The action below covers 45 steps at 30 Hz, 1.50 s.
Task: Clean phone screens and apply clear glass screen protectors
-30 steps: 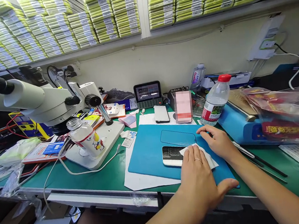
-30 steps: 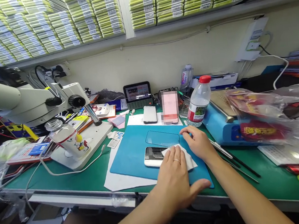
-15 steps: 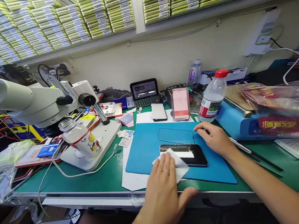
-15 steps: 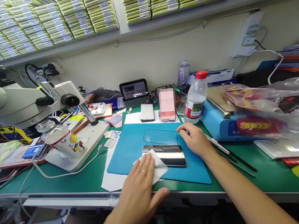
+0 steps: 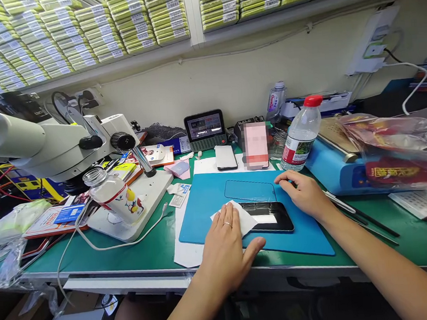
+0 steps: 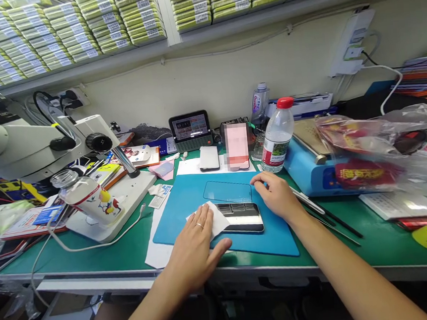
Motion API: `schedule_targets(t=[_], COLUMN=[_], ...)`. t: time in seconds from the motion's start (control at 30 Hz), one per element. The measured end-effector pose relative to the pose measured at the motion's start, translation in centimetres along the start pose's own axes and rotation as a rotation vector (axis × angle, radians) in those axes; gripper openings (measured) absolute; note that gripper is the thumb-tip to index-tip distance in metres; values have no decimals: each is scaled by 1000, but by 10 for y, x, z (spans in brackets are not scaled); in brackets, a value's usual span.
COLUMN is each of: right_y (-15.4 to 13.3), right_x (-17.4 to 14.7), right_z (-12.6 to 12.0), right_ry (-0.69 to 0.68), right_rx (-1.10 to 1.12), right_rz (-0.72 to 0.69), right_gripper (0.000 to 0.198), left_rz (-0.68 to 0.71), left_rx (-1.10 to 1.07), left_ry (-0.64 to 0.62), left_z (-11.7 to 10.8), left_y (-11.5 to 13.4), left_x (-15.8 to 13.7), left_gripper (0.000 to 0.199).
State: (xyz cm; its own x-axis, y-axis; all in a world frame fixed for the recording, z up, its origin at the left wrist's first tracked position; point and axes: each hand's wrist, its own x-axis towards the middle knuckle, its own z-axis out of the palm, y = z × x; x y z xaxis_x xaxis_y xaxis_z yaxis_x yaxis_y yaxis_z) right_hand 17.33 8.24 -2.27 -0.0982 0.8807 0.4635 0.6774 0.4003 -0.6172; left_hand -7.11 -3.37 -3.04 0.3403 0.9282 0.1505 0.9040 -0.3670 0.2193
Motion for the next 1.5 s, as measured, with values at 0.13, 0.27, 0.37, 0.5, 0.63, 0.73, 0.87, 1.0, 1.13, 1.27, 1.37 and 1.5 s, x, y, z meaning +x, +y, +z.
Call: schedule_targets(t=[0.13,0.27,0.37,0.5,0.63,0.73,0.87,1.0,1.13,1.27,1.37,1.5], right_y=[0,-1,-1,0,0,1,0,1,-2,-17,-28,-25], right_x=[0,-1,0,1,-1,-2,-3,-4,-3,-10,-27,-59], right_z=[0,0,1,2,0,0,0,0,0,-11,-28,-45], right_ry=[-1,5,6,10,13,10,1,4,-17,-77,-185,-341], right_rx=[11,18,40,54,31,19,24,35,42,49,43,25], right_rz=[-3,5,-3,-32,-39,-41,-39,-35,-44,-61,-61,-34], right_gripper=[20,21,20,20,22,22,21,21,20,19,24,54], left_rz=[-12,-2,-15,50,85,77,120,159,144,92,126,169], left_rx=[24,38,54,15,-19,-19,-27,-65,-39,41,66,41], left_ry=[-1,-4,16,24,42,57,50,51,61,50,10,16], left_z=[-1,0,5,17,29,33,30,24,19,9,4,5], left_y=[1,1,7,42,83,95,89,77,51,16,-5,-20], left_x=[15,21,20,27,41,43,35,20,7,-5,-17,-27], left_gripper=[81,80,83,90,95,95,91,88,83,73,69,64])
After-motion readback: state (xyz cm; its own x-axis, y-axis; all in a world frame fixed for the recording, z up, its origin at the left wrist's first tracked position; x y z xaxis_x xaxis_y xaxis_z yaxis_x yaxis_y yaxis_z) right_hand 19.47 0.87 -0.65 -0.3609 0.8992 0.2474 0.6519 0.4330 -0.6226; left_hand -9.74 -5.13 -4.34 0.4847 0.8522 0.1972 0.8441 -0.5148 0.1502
